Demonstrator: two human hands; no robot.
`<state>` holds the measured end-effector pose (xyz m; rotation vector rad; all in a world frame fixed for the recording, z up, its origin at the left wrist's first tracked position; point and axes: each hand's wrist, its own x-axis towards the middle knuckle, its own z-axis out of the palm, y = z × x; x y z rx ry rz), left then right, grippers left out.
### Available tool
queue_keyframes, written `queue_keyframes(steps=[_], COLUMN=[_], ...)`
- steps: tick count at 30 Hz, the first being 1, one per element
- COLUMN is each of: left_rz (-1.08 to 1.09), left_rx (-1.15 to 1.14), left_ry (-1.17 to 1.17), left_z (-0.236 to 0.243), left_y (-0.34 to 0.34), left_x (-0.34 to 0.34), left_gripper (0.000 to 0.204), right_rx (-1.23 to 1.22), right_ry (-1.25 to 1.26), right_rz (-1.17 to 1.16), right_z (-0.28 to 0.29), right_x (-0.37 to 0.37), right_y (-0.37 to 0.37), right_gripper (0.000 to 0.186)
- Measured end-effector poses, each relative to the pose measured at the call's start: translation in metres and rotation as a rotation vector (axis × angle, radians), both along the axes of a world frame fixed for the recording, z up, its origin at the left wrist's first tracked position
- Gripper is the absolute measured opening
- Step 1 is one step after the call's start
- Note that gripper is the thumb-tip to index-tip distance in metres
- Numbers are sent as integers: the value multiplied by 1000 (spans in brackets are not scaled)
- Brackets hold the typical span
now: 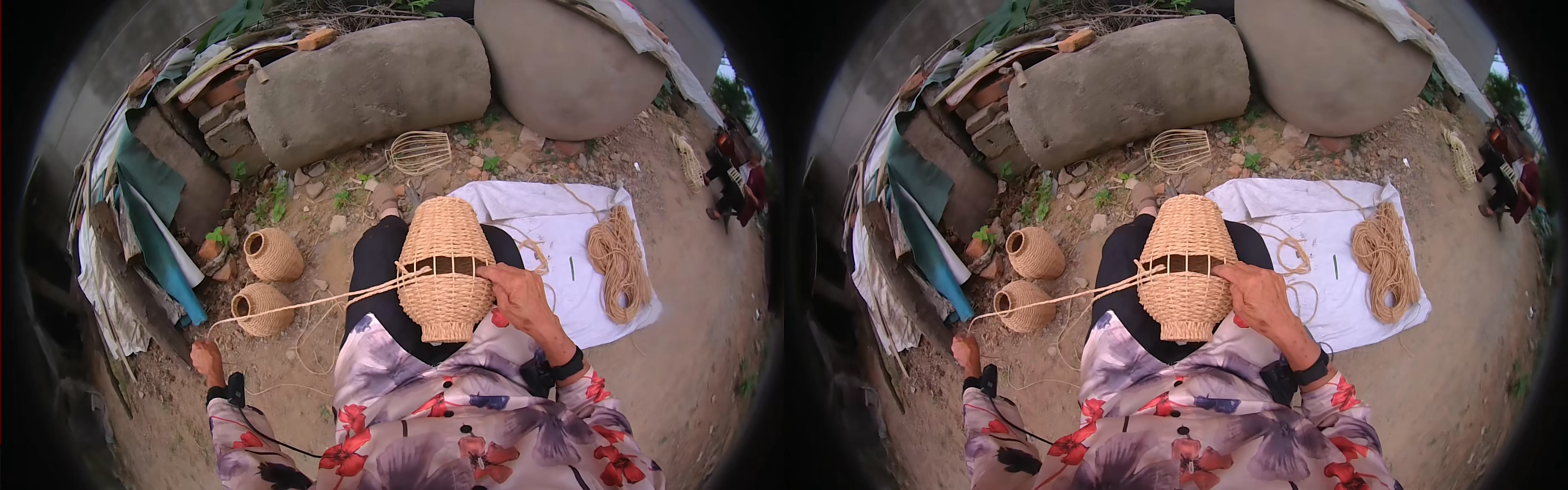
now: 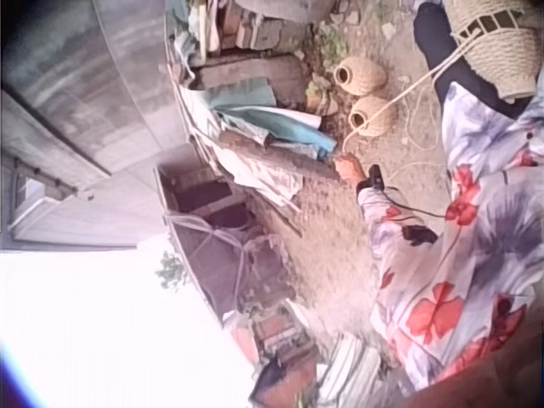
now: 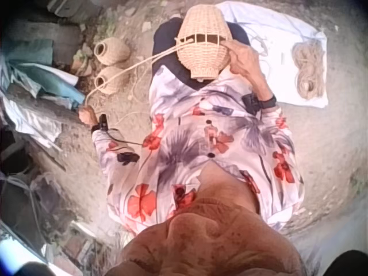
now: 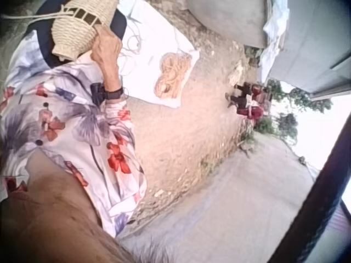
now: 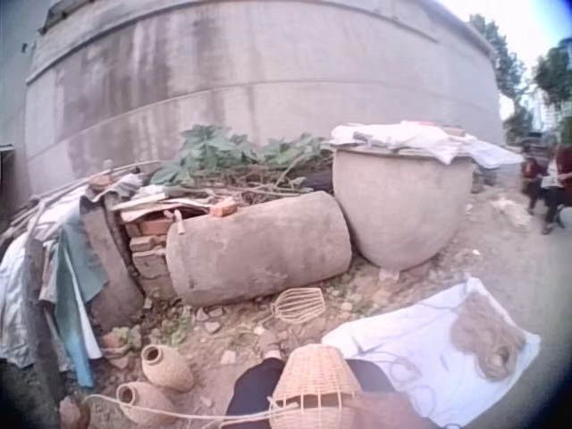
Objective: The recorder is weaving a small basket or trap using natural fiber rope and a bamboo frame.
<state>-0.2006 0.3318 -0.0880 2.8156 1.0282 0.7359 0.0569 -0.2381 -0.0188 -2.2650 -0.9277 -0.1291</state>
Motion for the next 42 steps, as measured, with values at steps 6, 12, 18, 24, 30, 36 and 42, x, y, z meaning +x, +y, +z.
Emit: queue_keyframes(steps=[6, 12, 18, 24, 30, 36, 42], left_rz=[133, -597, -702, -757, -797, -831, -900], left_rx=[-411, -1447, -1388, -1433, -1079, -802, -670], left_ry=[-88, -78, -15, -83, 36, -74, -226], left_z=[30, 51, 76, 77, 54, 47, 62], left_y=[-92, -275, -314, -328, -349, -350, -345], left_x=[32, 117, 169, 191, 185, 176, 177], left_gripper=[23, 38, 46, 52, 49, 43, 45], right_rx=[80, 10, 295, 477, 241, 133, 142], right_ry=[142, 106, 738, 621, 245, 347, 254], right_rz=[20, 6, 13, -191, 38, 47, 146], right_z=[-4, 3, -46, -28, 14, -4, -21], right_x=[7, 6, 26, 26, 11, 12, 13], right_y=[-2, 3, -31, -12, 22, 37, 37], right_gripper=[32, 31, 27, 25, 25, 26, 22])
